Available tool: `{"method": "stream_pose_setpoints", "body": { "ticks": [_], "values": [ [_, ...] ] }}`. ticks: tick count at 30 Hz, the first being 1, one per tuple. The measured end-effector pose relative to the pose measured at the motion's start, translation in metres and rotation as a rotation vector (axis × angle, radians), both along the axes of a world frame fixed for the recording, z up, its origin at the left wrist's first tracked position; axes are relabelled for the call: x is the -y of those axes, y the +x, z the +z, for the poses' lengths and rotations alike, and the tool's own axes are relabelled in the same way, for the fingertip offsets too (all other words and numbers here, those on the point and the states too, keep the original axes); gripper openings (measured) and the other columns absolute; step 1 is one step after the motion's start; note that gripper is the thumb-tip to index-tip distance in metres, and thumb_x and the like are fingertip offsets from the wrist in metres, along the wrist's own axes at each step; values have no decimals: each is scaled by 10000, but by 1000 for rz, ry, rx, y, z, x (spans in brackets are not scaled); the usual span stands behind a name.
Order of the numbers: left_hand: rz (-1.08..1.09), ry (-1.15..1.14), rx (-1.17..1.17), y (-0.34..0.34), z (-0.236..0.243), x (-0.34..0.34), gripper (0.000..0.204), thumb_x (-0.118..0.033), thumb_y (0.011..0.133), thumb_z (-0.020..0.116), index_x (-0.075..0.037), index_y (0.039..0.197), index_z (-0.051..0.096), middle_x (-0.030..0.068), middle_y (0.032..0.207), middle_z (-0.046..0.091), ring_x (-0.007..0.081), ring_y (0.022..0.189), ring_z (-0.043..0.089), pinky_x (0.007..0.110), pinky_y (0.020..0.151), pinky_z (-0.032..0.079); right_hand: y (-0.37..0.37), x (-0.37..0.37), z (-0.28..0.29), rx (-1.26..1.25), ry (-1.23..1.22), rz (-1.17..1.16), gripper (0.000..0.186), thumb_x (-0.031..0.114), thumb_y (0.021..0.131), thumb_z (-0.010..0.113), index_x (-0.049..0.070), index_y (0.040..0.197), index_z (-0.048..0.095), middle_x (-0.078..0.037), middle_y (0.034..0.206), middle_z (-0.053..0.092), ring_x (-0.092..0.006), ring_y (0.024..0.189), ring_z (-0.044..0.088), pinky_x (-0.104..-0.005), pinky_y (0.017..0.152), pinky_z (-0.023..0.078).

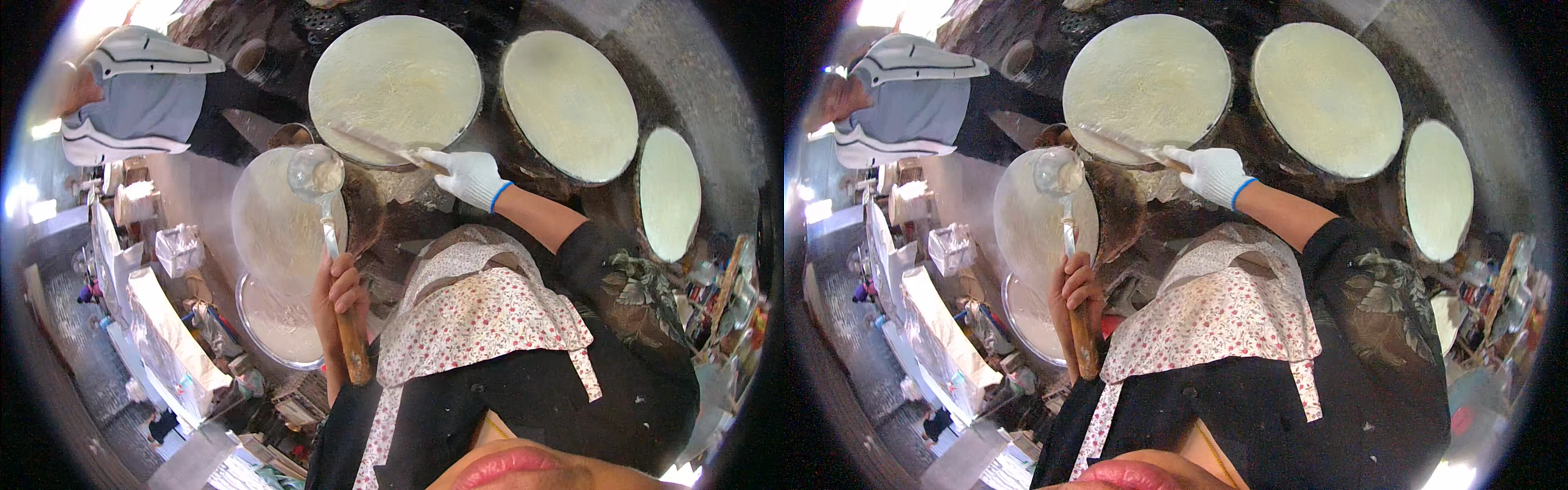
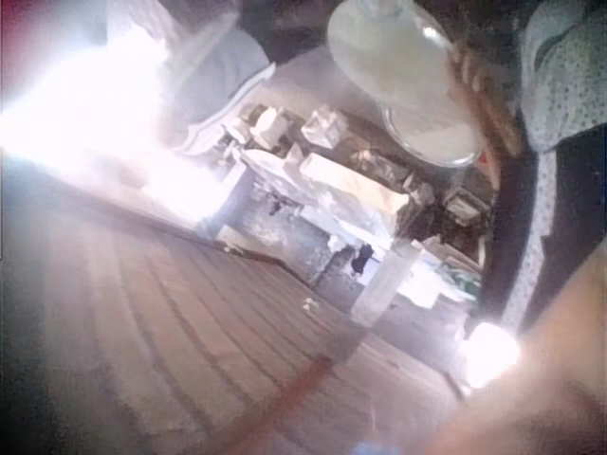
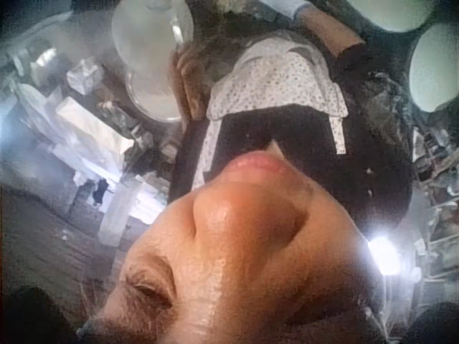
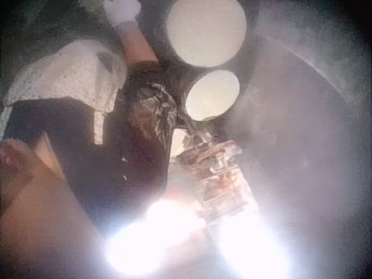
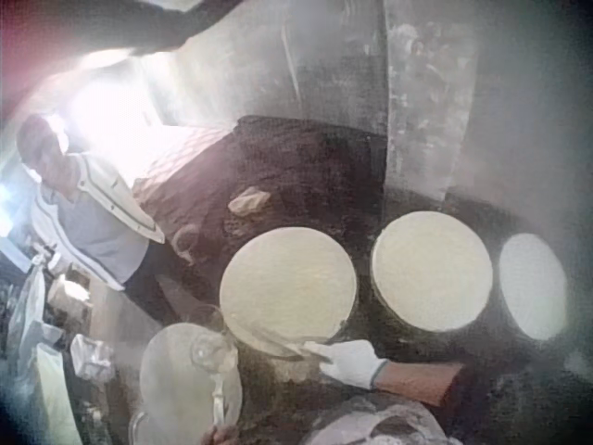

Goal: The person ladles batter onto multiple hot griddles, spreads it into thin circles, flips the crepes, and stacks the finished ones. The process repeats continuously across several griddles in a busy street food stall.

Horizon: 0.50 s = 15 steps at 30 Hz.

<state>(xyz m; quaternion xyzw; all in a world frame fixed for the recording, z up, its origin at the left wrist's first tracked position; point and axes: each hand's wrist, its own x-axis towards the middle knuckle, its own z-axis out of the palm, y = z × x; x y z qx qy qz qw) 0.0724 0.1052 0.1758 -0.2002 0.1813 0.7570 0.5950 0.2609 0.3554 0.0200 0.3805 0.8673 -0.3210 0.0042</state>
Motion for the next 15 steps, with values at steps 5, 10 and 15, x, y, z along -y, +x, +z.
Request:
{"method": "stream_pose_setpoints", "body": {
  "ticks": [5,10,15],
  "values": [
    [-114,130,56,-11,-17,10,266,-170,1171,389,50,1311,445,39,899,423,87,647,469,240,487,491,-12,7,-19,-209,179,-361,552,306,966,626,278,1513,559,-197,910,747,-404,806,731,-513,703,564],
    [-297,134,66,-30,-36,-9,179,-159,1170,393,2,1138,466,50,919,434,100,648,471,242,491,504,-2,-1,-43,-149,237,-159,618,302,945,670,303,1548,532,-169,829,740,-348,728,740,-491,626,548],
    [-405,82,41,-47,-43,-26,182,-169,1163,393,2,1216,427,49,907,429,124,671,479,272,535,514,6,16,-56,16,289,-477,506,220,1000,542,250,1503,492,-144,794,748,-372,673,735,-526,538,538]
  ]
}}
